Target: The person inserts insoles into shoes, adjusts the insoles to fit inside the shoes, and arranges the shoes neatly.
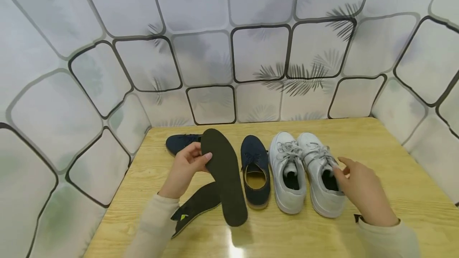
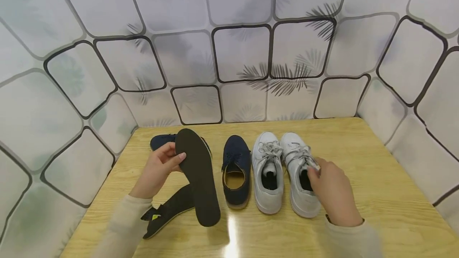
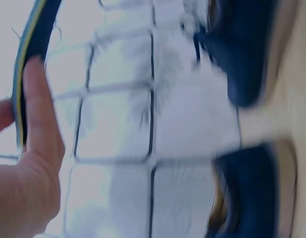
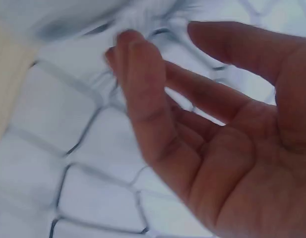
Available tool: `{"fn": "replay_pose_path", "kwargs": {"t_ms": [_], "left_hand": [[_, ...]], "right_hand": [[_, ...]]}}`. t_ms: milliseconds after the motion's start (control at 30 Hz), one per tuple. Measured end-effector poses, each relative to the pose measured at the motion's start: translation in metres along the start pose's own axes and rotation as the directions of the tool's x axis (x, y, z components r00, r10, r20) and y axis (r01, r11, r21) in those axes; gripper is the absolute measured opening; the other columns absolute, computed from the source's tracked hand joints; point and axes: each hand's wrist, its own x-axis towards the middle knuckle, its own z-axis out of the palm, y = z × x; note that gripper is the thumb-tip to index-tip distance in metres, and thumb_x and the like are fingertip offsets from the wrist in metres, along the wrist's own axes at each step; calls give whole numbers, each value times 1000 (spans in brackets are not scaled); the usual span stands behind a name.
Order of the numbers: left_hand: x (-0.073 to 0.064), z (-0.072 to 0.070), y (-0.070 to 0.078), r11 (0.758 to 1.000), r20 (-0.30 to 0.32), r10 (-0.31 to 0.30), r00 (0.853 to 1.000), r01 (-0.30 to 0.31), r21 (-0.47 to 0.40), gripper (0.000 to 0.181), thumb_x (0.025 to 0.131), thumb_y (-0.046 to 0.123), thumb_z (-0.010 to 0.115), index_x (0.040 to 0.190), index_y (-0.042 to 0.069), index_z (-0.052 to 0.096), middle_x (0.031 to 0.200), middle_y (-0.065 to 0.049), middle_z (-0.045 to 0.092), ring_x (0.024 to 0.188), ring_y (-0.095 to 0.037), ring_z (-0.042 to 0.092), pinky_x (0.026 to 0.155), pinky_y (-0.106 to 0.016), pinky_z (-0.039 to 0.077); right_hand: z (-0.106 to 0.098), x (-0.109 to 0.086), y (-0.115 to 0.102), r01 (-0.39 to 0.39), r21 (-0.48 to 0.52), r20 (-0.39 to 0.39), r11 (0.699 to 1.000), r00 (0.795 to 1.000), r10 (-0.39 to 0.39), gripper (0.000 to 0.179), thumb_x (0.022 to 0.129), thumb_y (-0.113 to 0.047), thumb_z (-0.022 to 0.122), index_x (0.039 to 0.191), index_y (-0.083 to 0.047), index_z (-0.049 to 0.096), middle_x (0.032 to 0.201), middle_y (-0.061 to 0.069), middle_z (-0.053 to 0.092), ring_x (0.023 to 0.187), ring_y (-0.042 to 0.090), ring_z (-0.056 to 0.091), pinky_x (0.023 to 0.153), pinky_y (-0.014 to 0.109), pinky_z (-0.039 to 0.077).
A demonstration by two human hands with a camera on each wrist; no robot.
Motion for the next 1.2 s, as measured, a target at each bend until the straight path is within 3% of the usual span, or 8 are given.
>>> {"fn": "replay_pose_path", "kwargs": {"t_ms": [200,467,667,733,833,900,1000,1200], "left_hand": [[-3,44,-8,963,-113,88,990,-114,-246,16,94,3,58,109,4,52,95,-6,62,79,-17,66,71,-34,56],[-8,74,-15,907,-254,133,958,-221,-358,18,96,0,54,112,3,47,101,-6,59,80,-17,66,71,-32,56],[-8,48,-9,953,-188,301,935,-292,73,59,88,6,69,137,9,37,124,-7,51,107,-16,57,86,-29,50],[-6,34,1,823,-51,423,905,-361,438,85,78,15,80,146,7,30,135,-10,45,120,-21,48,97,-34,42],[-2,22,17,411,271,489,829,-493,767,116,63,32,90,151,3,21,147,-17,34,135,-30,34,107,-47,30],[-1,23,26,220,461,410,787,-576,787,122,59,41,91,152,3,20,150,-17,31,138,-32,29,109,-52,26],[2,32,32,139,598,284,749,-650,748,114,65,40,88,151,4,23,150,-13,33,138,-28,32,111,-52,24],[4,42,32,126,598,223,770,-631,765,93,67,30,88,142,4,40,136,-9,49,123,-24,48,107,-44,33]], "right_hand": [[26,-14,-61,280,387,11,879,951,-309,37,99,-22,55,131,-4,57,117,11,65,96,22,65,79,31,53],[66,-26,-84,-91,839,176,537,978,-109,44,94,-17,63,132,1,52,121,14,61,104,18,63,80,30,53],[60,-28,-81,-85,940,123,330,988,-96,31,92,-2,62,122,-7,64,112,-2,68,101,14,65,81,28,54],[51,-27,-74,-69,929,131,365,980,-148,31,92,-2,61,123,-7,64,111,-3,68,101,13,65,80,28,54],[35,-24,-66,-84,872,195,482,963,-184,36,92,-8,63,128,-2,60,113,-1,68,101,13,65,79,30,54],[26,-20,-61,-85,824,244,560,945,-217,43,92,-12,64,131,4,55,116,2,67,100,13,65,78,31,54],[15,-15,-58,-71,785,281,615,926,-253,49,92,-14,65,133,9,50,117,10,66,97,14,66,77,32,55],[12,-12,-59,131,652,166,746,936,-310,41,92,-16,66,128,2,58,110,12,69,88,13,68,71,29,55]]}}
